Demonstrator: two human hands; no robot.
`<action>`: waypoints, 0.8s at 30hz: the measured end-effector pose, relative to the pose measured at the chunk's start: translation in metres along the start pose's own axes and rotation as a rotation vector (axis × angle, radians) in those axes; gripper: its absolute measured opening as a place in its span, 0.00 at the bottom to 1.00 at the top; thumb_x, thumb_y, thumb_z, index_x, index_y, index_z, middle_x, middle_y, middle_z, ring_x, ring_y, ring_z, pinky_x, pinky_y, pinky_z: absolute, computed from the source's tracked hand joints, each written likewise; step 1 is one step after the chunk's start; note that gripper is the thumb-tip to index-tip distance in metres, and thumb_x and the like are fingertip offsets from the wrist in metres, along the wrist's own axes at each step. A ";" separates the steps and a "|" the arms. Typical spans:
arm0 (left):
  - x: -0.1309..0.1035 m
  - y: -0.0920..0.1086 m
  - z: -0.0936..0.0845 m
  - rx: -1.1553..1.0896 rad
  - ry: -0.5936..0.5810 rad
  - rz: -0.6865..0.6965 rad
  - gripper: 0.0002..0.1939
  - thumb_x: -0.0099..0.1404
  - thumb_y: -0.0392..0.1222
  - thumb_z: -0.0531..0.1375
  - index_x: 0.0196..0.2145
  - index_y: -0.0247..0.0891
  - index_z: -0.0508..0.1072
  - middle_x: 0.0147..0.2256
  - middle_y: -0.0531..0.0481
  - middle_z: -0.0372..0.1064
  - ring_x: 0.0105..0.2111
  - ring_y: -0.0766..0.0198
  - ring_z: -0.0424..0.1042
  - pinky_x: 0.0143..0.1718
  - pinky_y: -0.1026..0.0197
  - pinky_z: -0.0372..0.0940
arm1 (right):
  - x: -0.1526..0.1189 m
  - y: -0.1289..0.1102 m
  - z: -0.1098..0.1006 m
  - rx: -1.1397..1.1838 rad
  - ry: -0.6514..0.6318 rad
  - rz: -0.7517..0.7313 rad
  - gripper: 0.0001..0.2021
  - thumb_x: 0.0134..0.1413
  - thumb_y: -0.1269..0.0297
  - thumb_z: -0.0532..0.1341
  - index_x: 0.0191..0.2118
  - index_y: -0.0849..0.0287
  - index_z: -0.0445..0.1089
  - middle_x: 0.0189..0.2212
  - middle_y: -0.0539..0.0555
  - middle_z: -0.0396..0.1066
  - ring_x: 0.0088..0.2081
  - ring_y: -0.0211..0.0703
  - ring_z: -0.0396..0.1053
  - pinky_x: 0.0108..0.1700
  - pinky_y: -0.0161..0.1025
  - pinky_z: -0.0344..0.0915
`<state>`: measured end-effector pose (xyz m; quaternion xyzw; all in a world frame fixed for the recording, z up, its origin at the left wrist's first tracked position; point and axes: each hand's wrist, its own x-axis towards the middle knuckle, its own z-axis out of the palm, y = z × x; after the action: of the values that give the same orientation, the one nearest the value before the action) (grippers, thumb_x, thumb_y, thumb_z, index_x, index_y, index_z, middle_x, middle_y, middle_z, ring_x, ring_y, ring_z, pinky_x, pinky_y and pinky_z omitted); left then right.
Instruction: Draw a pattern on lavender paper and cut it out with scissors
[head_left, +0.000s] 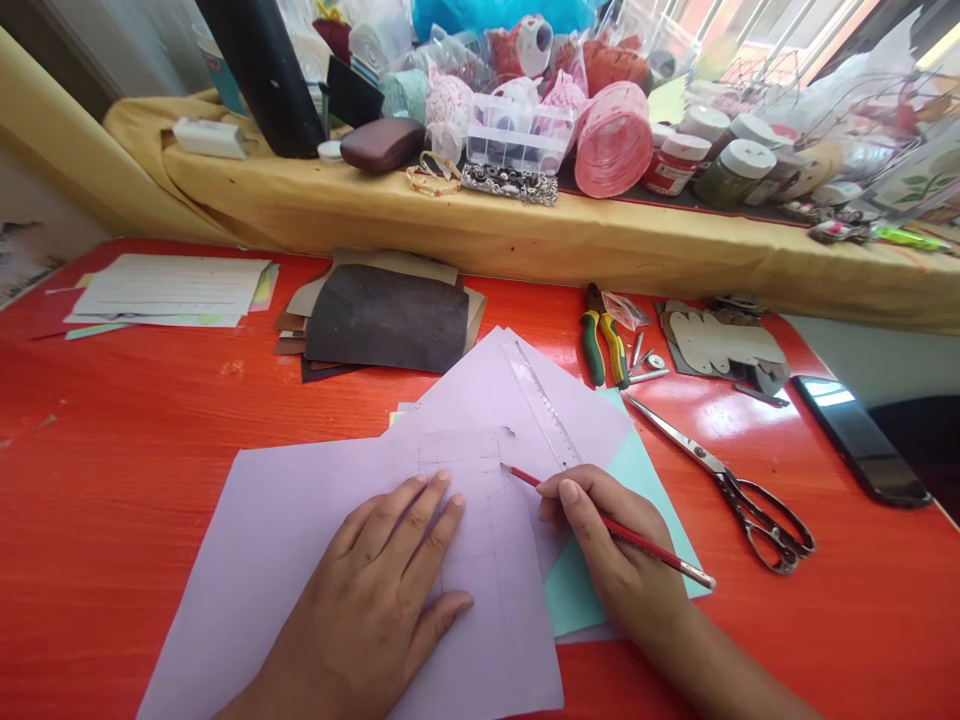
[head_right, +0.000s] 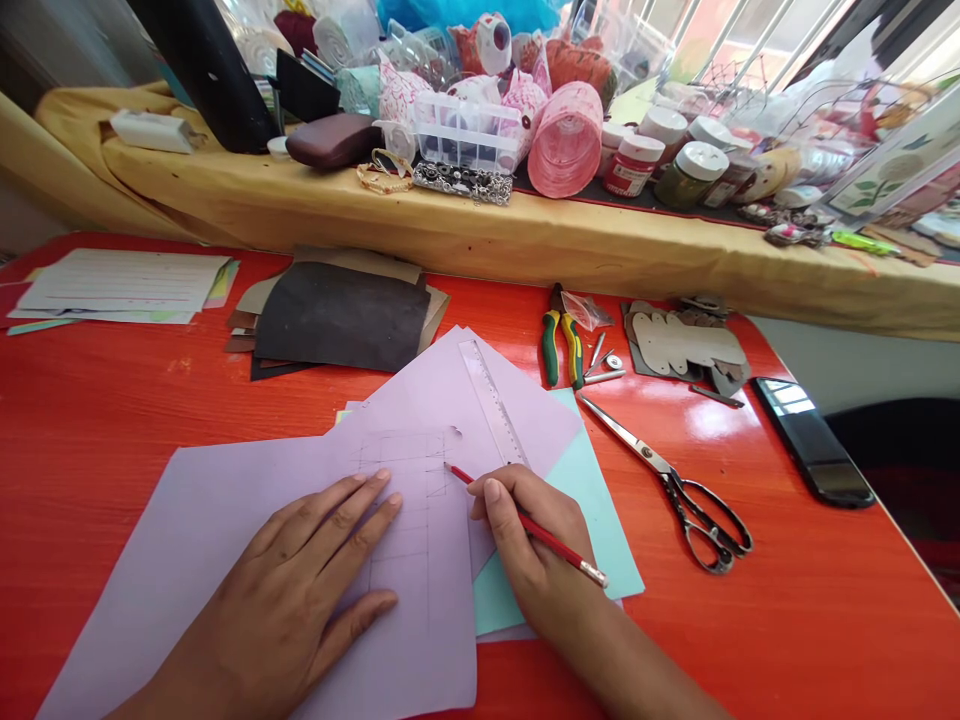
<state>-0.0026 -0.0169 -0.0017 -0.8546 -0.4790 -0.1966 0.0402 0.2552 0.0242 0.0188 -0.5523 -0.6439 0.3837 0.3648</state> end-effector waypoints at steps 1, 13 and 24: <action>0.000 0.000 0.000 0.001 0.001 0.001 0.25 0.86 0.52 0.50 0.65 0.35 0.77 0.65 0.41 0.77 0.62 0.48 0.74 0.63 0.46 0.61 | 0.000 0.000 0.000 -0.001 0.001 0.002 0.16 0.79 0.57 0.58 0.40 0.51 0.81 0.29 0.50 0.80 0.31 0.45 0.77 0.33 0.37 0.72; 0.001 0.000 -0.001 -0.008 0.004 -0.002 0.26 0.87 0.52 0.48 0.64 0.35 0.78 0.65 0.40 0.78 0.63 0.49 0.73 0.64 0.46 0.60 | -0.001 0.002 -0.001 0.027 0.002 -0.012 0.15 0.80 0.59 0.59 0.41 0.51 0.81 0.30 0.49 0.80 0.32 0.43 0.77 0.34 0.35 0.71; 0.001 0.000 0.001 -0.007 0.000 -0.004 0.27 0.87 0.53 0.48 0.64 0.34 0.78 0.65 0.41 0.78 0.62 0.49 0.73 0.64 0.47 0.60 | 0.000 0.002 0.000 0.093 0.045 -0.027 0.15 0.80 0.58 0.60 0.39 0.50 0.81 0.29 0.48 0.80 0.31 0.41 0.77 0.33 0.33 0.72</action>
<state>-0.0024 -0.0162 -0.0020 -0.8537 -0.4801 -0.1983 0.0366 0.2561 0.0241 0.0171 -0.5346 -0.6244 0.3956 0.4098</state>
